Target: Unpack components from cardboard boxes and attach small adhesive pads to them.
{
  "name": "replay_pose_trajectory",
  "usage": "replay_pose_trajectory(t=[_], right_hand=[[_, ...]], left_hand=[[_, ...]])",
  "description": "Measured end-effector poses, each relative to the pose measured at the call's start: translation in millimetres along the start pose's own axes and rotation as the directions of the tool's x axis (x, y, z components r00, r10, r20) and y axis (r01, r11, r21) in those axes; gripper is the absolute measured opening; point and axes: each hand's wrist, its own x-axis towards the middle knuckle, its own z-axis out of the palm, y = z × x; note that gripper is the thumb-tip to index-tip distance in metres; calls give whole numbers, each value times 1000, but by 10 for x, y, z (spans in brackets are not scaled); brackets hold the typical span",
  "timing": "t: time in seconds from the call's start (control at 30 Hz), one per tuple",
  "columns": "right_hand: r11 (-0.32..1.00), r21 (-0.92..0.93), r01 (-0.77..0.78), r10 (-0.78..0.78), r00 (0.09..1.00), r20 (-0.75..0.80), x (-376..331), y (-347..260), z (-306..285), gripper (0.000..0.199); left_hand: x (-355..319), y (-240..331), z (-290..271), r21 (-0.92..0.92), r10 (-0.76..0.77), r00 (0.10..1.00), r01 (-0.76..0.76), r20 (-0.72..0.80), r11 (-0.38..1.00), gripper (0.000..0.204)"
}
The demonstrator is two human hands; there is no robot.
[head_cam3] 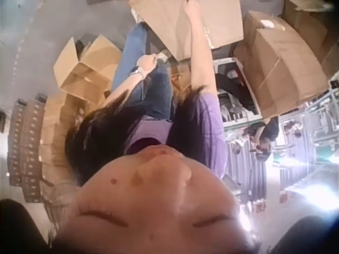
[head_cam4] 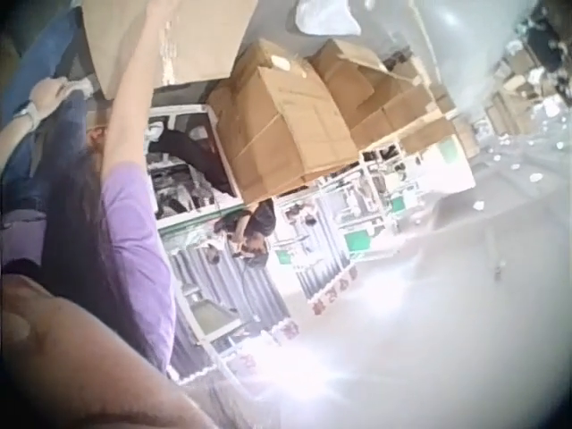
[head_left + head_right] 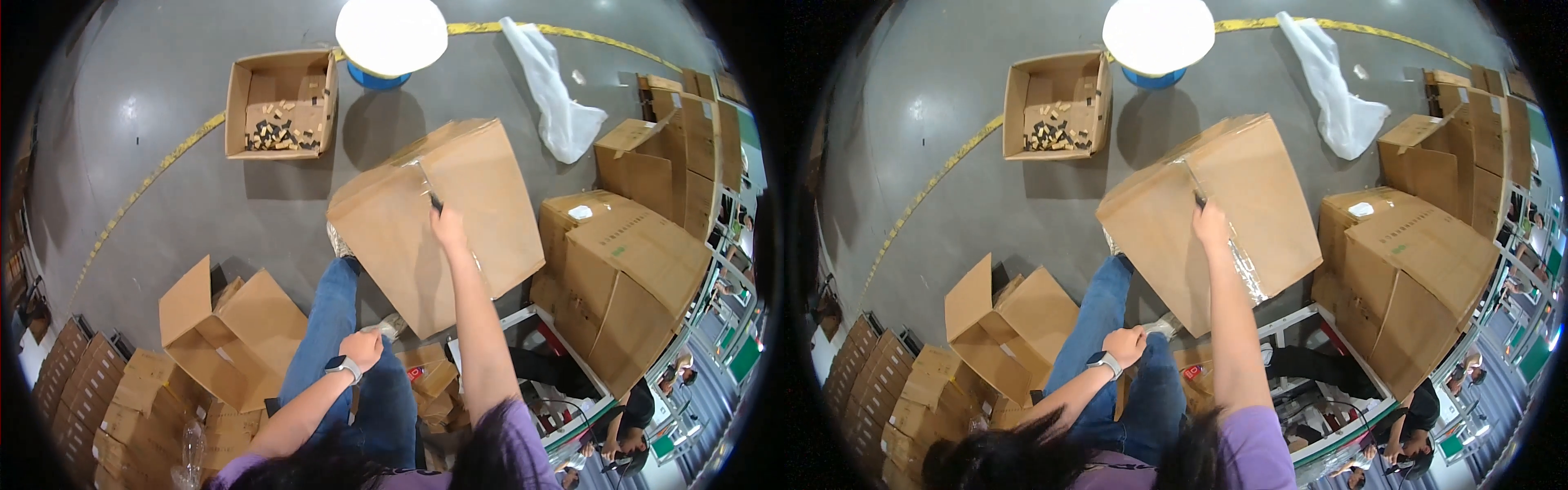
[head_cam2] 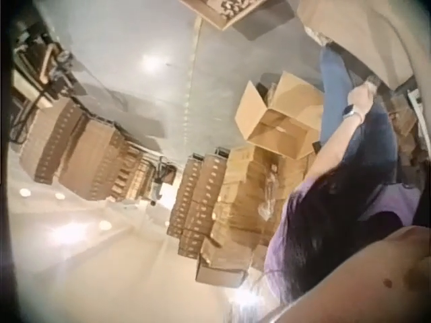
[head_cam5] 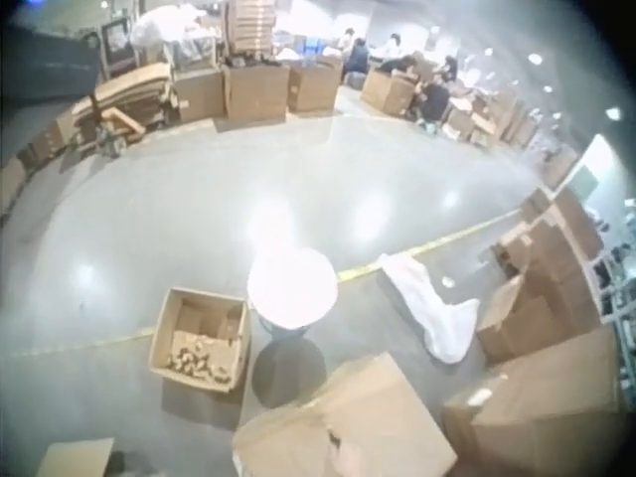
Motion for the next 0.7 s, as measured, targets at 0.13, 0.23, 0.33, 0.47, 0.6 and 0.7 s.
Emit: replay_pose_trajectory(t=[0.13,0.23,0.33,0.47,0.6,0.7], right_hand=[[981,-189,50,-38,997,67,559,-426,114,32],[959,-271,79,-63,996,66,695,-534,212,26],[915,-385,118,-83,991,107,751,-538,226,20],[796,-539,275,-178,958,226,877,-662,85,16],[704,-616,353,-172,927,335,716,-330,146,16],[730,-621,286,-152,954,260,585,39,213,15]], left_hand=[[127,-171,-93,-95,-31,999,26,-45,995,11],[227,-246,-78,-255,-113,993,101,-32,961,10],[245,-231,-33,-344,-147,989,127,-32,930,9],[204,-267,172,-296,-146,988,124,-50,947,11],[207,-295,382,-492,-145,989,108,-36,864,11],[206,-321,573,-543,-146,987,87,-67,835,13]])
